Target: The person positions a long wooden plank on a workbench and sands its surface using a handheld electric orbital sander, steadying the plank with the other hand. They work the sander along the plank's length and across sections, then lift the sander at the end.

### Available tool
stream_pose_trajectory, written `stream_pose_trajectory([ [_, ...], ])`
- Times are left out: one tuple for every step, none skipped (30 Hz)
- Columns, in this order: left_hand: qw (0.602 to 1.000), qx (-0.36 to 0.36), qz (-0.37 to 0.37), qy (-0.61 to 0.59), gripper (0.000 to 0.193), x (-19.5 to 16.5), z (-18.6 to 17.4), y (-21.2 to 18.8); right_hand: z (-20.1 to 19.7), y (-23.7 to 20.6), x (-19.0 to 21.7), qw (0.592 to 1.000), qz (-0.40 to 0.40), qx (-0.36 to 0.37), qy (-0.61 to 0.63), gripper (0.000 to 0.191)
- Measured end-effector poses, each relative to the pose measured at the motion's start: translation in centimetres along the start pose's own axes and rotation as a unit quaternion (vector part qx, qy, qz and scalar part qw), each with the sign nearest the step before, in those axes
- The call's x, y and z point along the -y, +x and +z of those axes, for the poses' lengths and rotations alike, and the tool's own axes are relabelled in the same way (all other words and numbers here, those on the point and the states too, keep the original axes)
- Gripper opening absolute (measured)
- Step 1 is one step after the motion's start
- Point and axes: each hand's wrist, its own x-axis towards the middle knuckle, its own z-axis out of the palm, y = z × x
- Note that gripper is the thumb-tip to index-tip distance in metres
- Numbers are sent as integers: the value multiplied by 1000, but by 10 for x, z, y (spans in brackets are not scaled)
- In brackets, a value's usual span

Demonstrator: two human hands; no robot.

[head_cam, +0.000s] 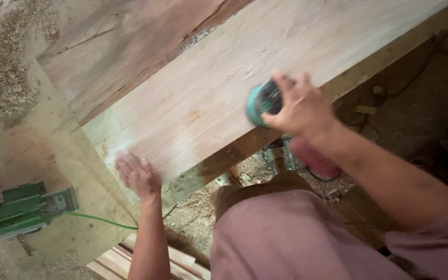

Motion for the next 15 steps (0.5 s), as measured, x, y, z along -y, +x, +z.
stream_pose_trajectory([
  [1000,-12,-26,-1,66,-2,2,2,-5,6,-13,1000,20,8,-15,101],
  [999,-9,-37,5,67,-4,3,3,-10,12,-29,998,55,13,-15,100],
  [999,-7,-47,11,67,-6,3,4,-15,18,-46,996,89,18,-14,99],
  [998,-4,-57,17,68,-9,4,4,-20,22,-65,996,94,-2,0,100],
  [998,-6,-55,21,69,-10,4,5,-27,25,-87,995,100,-23,13,101],
  [998,-8,-53,24,70,-11,3,5,-32,30,-108,994,97,-44,-1,100],
  [998,-11,-51,26,71,-13,2,5,-36,35,-130,993,94,-65,-15,100],
  [998,-13,-49,34,71,-14,1,5,-40,39,-154,992,93,-88,-10,101],
  [998,-14,-47,42,70,-15,-1,4,-42,43,-179,989,93,-111,-3,103],
  [998,-16,-44,50,70,-16,-1,5,-45,48,-204,987,94,-126,-24,98],
  [997,-19,-51,52,70,-18,-2,4,-46,52,-228,984,96,-140,-45,94],
  [997,-20,-57,54,70,-20,-2,4,-46,57,-250,981,94,-157,-70,92],
  [996,-22,-62,55,71,-22,-3,4,-46,61,-268,976,91,-174,-95,90],
  [997,-24,-60,53,70,-24,-3,4,-45,63,-281,970,89,-190,-121,87],
  [997,-27,-57,51,70,-25,-3,4,-43,64,-291,970,90,-191,-119,87],
])
